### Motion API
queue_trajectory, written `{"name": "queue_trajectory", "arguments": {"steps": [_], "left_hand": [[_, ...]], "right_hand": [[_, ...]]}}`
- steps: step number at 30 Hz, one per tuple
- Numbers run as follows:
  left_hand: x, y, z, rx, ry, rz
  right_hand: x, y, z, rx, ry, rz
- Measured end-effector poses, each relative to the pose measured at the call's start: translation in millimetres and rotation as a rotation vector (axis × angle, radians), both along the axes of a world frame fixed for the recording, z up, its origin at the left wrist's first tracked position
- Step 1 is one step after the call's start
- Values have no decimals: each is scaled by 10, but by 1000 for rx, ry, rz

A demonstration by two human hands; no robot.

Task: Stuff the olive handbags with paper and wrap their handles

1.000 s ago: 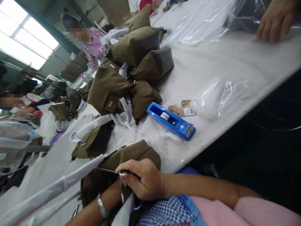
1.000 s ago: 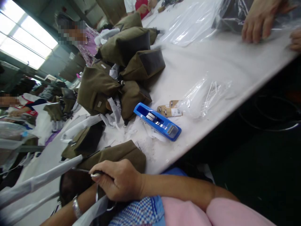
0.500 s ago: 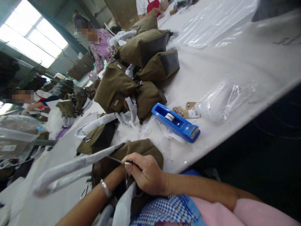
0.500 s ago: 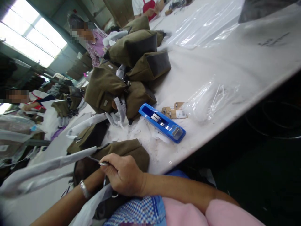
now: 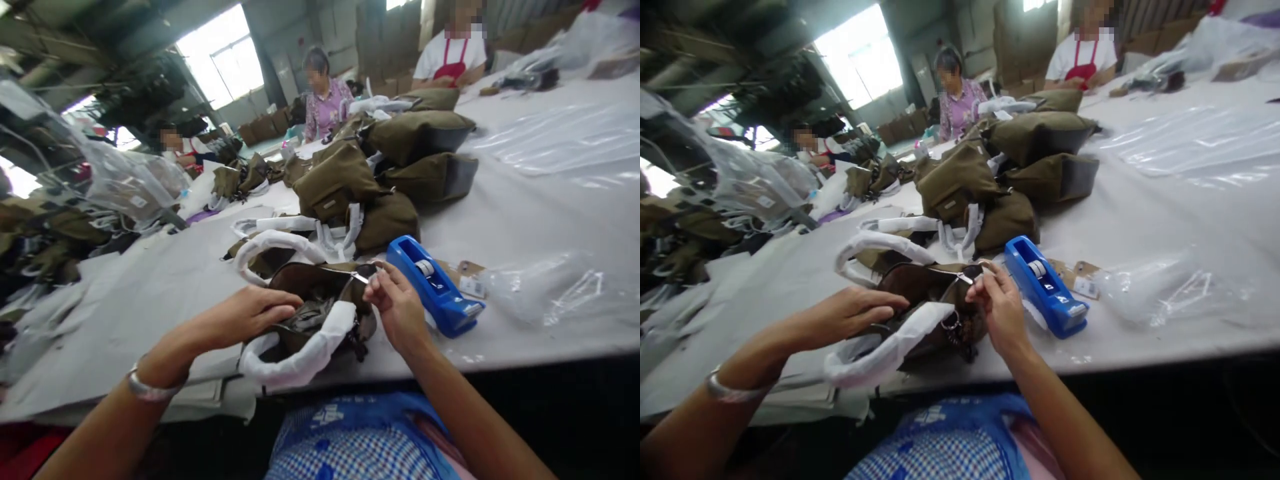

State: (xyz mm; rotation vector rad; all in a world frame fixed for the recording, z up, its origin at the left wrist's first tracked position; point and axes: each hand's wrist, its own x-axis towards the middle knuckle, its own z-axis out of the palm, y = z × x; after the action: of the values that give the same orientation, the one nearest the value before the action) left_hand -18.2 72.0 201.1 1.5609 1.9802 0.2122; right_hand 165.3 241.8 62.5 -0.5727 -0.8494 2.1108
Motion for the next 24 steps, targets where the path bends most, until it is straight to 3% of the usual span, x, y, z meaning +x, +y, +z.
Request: {"name": "queue_trajectory", "arguments": {"steps": [3, 8, 10, 14, 16, 20, 24], "left_hand": [[23, -545, -1, 79, 53, 47], [49, -984, -432, 340, 227, -6], [32, -1068, -578, 411, 338, 13], [-76, -1221, -738, 565, 443, -32], [-172, -1256, -775, 640, 477, 30], [-301, -1191, -810, 853, 388, 351], [-290, -1200, -907, 1071, 208, 716]], "right_hand": [[205, -125, 53, 348, -91, -107], [388, -243, 136, 1348, -331, -33], [346, -208, 152, 1603, -464, -49], [225, -55, 177, 1722, -717, -97], [179, 21, 196, 1716, -750, -80], [74, 109, 224, 1655, -761, -25], [76, 15, 314, 1580, -742, 2]]}}
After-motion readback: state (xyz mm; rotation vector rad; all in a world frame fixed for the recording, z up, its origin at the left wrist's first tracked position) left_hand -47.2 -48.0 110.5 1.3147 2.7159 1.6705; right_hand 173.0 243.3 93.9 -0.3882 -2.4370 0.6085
